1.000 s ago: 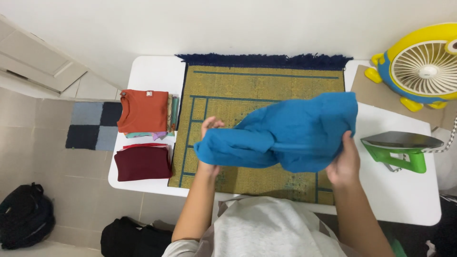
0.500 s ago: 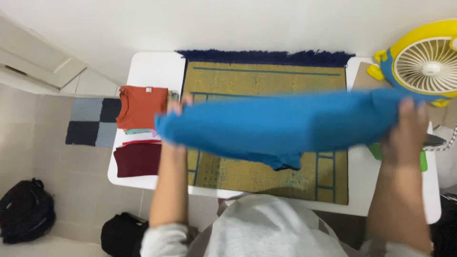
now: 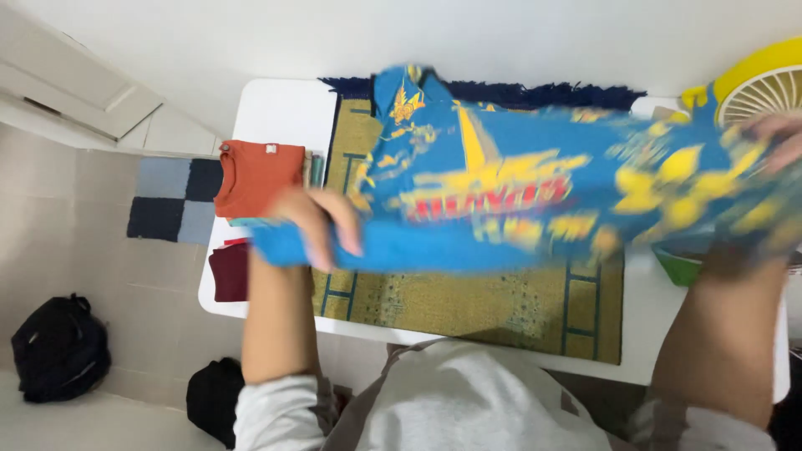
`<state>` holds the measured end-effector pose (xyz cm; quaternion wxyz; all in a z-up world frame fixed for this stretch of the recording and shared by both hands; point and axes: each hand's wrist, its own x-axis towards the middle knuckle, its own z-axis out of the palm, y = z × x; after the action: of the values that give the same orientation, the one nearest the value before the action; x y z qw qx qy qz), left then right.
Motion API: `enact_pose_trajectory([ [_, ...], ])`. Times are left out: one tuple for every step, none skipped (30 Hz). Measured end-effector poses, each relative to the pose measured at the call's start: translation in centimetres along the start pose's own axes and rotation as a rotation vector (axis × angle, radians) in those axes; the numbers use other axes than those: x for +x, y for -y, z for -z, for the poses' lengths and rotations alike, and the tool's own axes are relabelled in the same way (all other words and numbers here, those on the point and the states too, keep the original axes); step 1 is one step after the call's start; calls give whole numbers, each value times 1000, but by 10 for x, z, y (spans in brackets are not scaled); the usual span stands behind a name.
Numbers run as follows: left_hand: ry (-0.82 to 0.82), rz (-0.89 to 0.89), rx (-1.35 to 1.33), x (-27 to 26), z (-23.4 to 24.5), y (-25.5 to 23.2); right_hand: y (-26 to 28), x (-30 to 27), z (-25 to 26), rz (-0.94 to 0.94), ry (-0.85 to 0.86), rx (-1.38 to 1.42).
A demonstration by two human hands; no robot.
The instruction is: The person is ironing a blue dress and folding several shirts and cloths on a table.
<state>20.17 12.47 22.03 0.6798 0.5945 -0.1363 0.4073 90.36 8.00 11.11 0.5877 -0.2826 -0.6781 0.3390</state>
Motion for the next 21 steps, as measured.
enact_pose_trajectory([
  [71, 220, 99, -18, -2, 12, -33, -51, -12, 45, 51, -9],
  [143, 437, 198, -36, -4, 25, -70, -92, -22, 91, 102, -22],
  [145, 437, 199, -61, -7, 53, -45, -113, -61, 93, 101, -23],
  [100, 533, 264, -88, -10, 82, -34, -132, -106, -262, -93, -125],
  [53, 628, 328, -114, -13, 110, -34, -151, -161, -616, -289, -226],
  [51, 629, 324, -137, -19, 128, -53, -187, -162, -620, -288, -227],
  [-28, 754, 418, -161, -24, 145, -71, -223, -163, -771, -237, -325],
  [-108, 877, 513, -184, -29, 163, -91, -258, -164, -920, -181, -423],
  [-109, 877, 510, -205, -33, 177, -92, -269, -170, -922, -179, -424],
  [-307, 982, 537, -226, -37, 192, -93, -280, -176, -848, -74, -691],
  [-508, 1084, 561, -248, -42, 207, -95, -290, -182, -760, 36, -951],
  [-514, 1088, 556, -239, -58, 199, -77, -269, -199, -763, 42, -949],
  [-668, 1081, 798, -229, -74, 192, -58, -247, -217, -1001, -72, -863],
  [-817, 1055, 1045, -217, -86, 185, -42, -224, -234, -1230, -193, -765],
  [-818, 1055, 1045, -215, -94, 185, -44, -223, -241, -1230, -192, -765],
  [-820, 1019, 1298, -212, -103, 185, -45, -221, -247, -1158, -165, -862],
  [-812, 971, 1551, -210, -112, 185, -47, -220, -253, -1083, -137, -957],
  [-816, 973, 1554, -222, -112, 192, -50, -220, -252, -1081, -133, -955],
  [-799, 1133, 1529, -234, -113, 199, -54, -220, -252, -1192, -71, -974],
  [-780, 1295, 1499, -247, -113, 205, -57, -220, -252, -1302, -8, -990],
  [-785, 1298, 1502, -268, -105, 216, -43, -204, -255, -1300, -2, -987],
])
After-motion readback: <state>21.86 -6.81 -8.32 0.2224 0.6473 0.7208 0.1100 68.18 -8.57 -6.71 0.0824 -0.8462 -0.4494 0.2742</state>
